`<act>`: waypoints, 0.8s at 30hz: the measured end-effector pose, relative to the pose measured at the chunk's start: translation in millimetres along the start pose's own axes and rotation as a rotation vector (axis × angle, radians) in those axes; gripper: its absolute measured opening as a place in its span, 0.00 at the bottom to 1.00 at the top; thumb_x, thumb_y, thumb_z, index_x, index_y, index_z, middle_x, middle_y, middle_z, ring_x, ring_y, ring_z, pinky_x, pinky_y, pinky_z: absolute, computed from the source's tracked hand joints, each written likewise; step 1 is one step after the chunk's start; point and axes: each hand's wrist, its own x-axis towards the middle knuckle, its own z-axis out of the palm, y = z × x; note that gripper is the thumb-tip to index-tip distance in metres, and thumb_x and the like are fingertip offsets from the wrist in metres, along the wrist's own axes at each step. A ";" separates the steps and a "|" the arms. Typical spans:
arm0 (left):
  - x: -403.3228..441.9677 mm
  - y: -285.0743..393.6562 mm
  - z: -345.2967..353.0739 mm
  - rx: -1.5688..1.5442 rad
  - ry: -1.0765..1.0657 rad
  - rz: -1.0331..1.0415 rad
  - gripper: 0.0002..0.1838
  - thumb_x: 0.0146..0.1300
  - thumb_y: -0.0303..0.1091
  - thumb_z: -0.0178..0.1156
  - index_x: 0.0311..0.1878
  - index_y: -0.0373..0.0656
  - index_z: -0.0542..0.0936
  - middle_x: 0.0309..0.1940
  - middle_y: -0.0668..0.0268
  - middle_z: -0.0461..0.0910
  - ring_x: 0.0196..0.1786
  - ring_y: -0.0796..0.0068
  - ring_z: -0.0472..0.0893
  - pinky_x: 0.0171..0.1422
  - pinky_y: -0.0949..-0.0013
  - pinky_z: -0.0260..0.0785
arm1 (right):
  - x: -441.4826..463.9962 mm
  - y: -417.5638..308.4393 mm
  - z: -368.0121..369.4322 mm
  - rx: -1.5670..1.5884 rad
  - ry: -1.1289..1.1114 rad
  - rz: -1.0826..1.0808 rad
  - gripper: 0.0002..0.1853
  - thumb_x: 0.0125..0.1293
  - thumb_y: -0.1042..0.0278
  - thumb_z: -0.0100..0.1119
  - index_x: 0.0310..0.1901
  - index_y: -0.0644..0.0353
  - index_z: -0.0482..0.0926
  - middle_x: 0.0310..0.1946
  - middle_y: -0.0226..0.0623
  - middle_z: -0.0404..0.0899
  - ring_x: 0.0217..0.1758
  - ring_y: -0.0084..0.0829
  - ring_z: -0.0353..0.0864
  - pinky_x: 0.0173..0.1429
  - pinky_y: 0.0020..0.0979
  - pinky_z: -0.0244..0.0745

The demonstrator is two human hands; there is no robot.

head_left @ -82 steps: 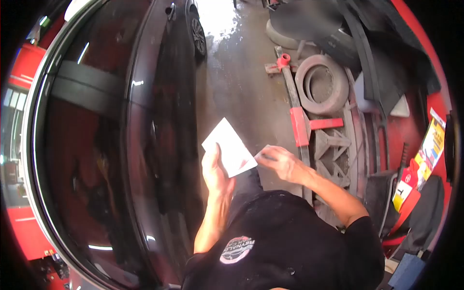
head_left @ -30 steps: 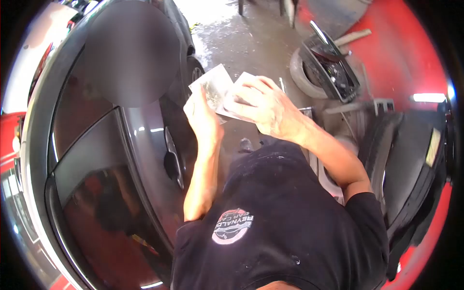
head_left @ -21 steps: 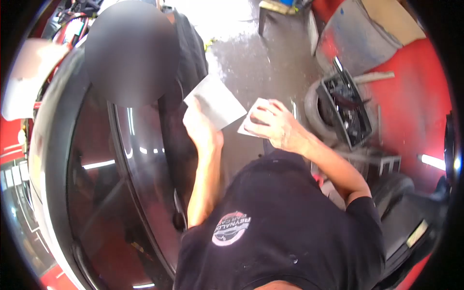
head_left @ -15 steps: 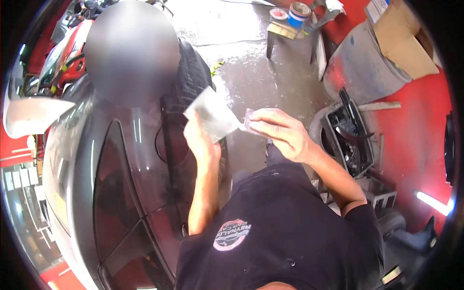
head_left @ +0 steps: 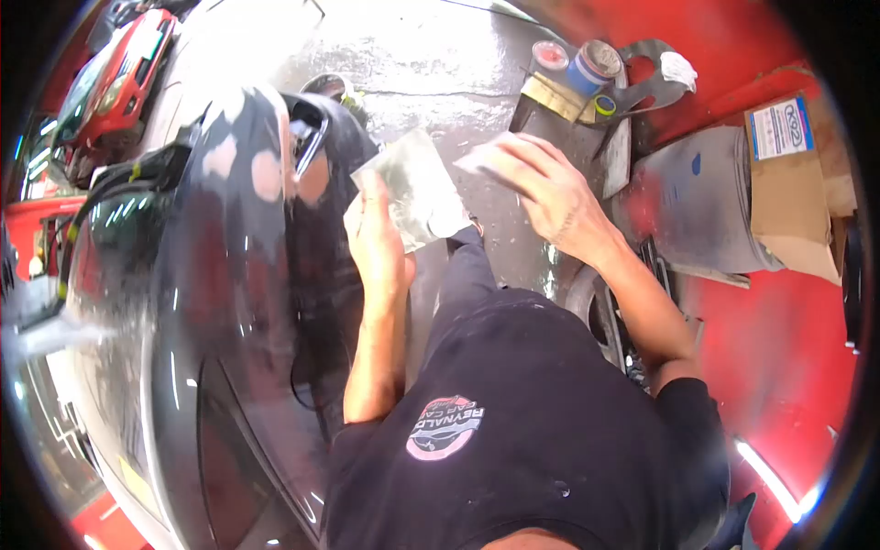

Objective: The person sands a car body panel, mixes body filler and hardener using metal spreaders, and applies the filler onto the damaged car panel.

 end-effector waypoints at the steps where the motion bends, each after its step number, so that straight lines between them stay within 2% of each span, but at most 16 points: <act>1: 21.9 -2.7 7.3 0.032 -0.015 -0.012 0.21 0.82 0.43 0.55 0.58 0.30 0.80 0.50 0.58 0.86 0.49 0.67 0.87 0.55 0.63 0.81 | 24.6 5.1 4.1 -0.053 -0.064 -0.080 0.24 0.63 0.72 0.60 0.62 0.50 0.82 0.53 0.38 0.81 0.63 0.44 0.78 0.69 0.44 0.73; 3: 68.4 -6.8 22.1 0.056 -0.003 -0.012 0.22 0.82 0.44 0.53 0.57 0.30 0.80 0.49 0.57 0.86 0.47 0.66 0.88 0.54 0.63 0.81 | 70.7 17.2 14.8 -0.156 -0.208 -0.242 0.22 0.63 0.71 0.60 0.60 0.49 0.82 0.52 0.36 0.81 0.62 0.41 0.78 0.67 0.44 0.73; 5: 120.8 -3.2 34.2 0.038 0.070 0.012 0.23 0.83 0.45 0.52 0.56 0.30 0.81 0.47 0.56 0.86 0.45 0.65 0.88 0.52 0.63 0.81 | 96.8 36.9 40.8 -0.148 -0.172 -0.204 0.20 0.61 0.69 0.61 0.56 0.48 0.83 0.53 0.33 0.79 0.61 0.40 0.77 0.65 0.46 0.72; 6: 141.6 2.7 44.2 0.017 0.134 -0.012 0.24 0.83 0.47 0.51 0.41 0.34 0.82 0.35 0.67 0.81 0.37 0.80 0.76 0.42 0.69 0.69 | 109.5 48.8 46.6 -0.149 -0.189 -0.206 0.19 0.61 0.68 0.62 0.56 0.47 0.83 0.53 0.33 0.79 0.61 0.40 0.77 0.65 0.47 0.72; 9: 213.4 5.6 49.7 0.028 0.228 -0.037 0.24 0.83 0.47 0.52 0.40 0.34 0.81 0.34 0.68 0.81 0.36 0.80 0.76 0.41 0.70 0.69 | 156.5 85.8 59.0 -0.134 -0.212 -0.200 0.20 0.60 0.68 0.62 0.56 0.47 0.83 0.53 0.34 0.79 0.61 0.40 0.76 0.66 0.49 0.70; 11: 246.8 12.1 53.4 0.011 0.266 -0.010 0.24 0.83 0.48 0.52 0.40 0.34 0.81 0.31 0.69 0.79 0.32 0.81 0.75 0.37 0.71 0.69 | 178.3 105.8 61.7 -0.131 -0.206 -0.190 0.21 0.59 0.68 0.63 0.56 0.47 0.83 0.52 0.35 0.79 0.61 0.40 0.76 0.66 0.48 0.70; 13: 270.2 44.2 70.8 -0.091 0.300 0.045 0.25 0.83 0.49 0.52 0.39 0.35 0.81 0.30 0.70 0.79 0.29 0.81 0.74 0.34 0.72 0.68 | 196.3 132.9 60.0 0.034 -0.266 -0.076 0.21 0.60 0.75 0.61 0.56 0.54 0.84 0.55 0.39 0.81 0.62 0.45 0.79 0.68 0.46 0.72; 14: 278.2 61.5 82.9 -0.130 0.348 0.145 0.25 0.83 0.50 0.53 0.37 0.36 0.81 0.28 0.72 0.78 0.27 0.83 0.73 0.31 0.73 0.67 | 198.8 149.3 64.5 0.155 -0.266 -0.004 0.21 0.60 0.78 0.60 0.56 0.58 0.84 0.57 0.42 0.81 0.63 0.47 0.80 0.68 0.45 0.73; 15: 292.6 59.9 66.0 -0.104 0.309 0.225 0.24 0.82 0.50 0.55 0.34 0.39 0.81 0.26 0.73 0.77 0.27 0.85 0.73 0.31 0.74 0.67 | 208.9 161.9 72.4 0.276 -0.272 0.058 0.21 0.60 0.80 0.59 0.56 0.61 0.84 0.58 0.45 0.82 0.63 0.48 0.80 0.69 0.44 0.74; 16: 304.8 55.2 53.8 -0.091 0.318 0.216 0.25 0.82 0.50 0.55 0.32 0.41 0.80 0.25 0.75 0.76 0.26 0.86 0.71 0.31 0.75 0.65 | 225.8 164.2 70.4 0.389 -0.201 0.094 0.22 0.60 0.82 0.58 0.57 0.64 0.84 0.59 0.46 0.82 0.64 0.49 0.81 0.69 0.43 0.74; 17: 312.0 48.1 49.9 -0.138 0.331 0.125 0.22 0.82 0.48 0.55 0.35 0.40 0.81 0.28 0.72 0.78 0.28 0.83 0.75 0.32 0.74 0.69 | 245.8 161.6 62.1 0.501 -0.136 0.138 0.22 0.60 0.84 0.57 0.57 0.66 0.84 0.60 0.48 0.82 0.65 0.50 0.81 0.69 0.42 0.75; 19: 326.4 40.7 46.6 -0.238 0.364 -0.057 0.19 0.82 0.45 0.55 0.42 0.38 0.82 0.33 0.67 0.82 0.33 0.78 0.81 0.35 0.71 0.75 | 281.0 159.8 55.5 0.507 -0.159 -0.052 0.22 0.62 0.86 0.57 0.58 0.67 0.84 0.61 0.51 0.81 0.65 0.50 0.81 0.70 0.40 0.75; 21: 329.4 38.1 60.6 -0.532 0.355 -0.328 0.17 0.81 0.42 0.55 0.49 0.35 0.82 0.39 0.61 0.86 0.39 0.71 0.87 0.40 0.67 0.82 | 306.2 161.2 64.1 0.510 -0.182 -0.274 0.22 0.62 0.86 0.58 0.59 0.65 0.85 0.60 0.51 0.81 0.65 0.51 0.81 0.69 0.41 0.75; 24: 335.4 32.6 62.2 -0.649 0.266 -0.147 0.18 0.80 0.39 0.54 0.59 0.32 0.79 0.48 0.53 0.86 0.48 0.61 0.90 0.52 0.59 0.87 | 329.6 184.9 93.9 0.358 -0.290 -0.289 0.27 0.58 0.84 0.61 0.61 0.60 0.84 0.62 0.50 0.78 0.67 0.54 0.78 0.69 0.46 0.74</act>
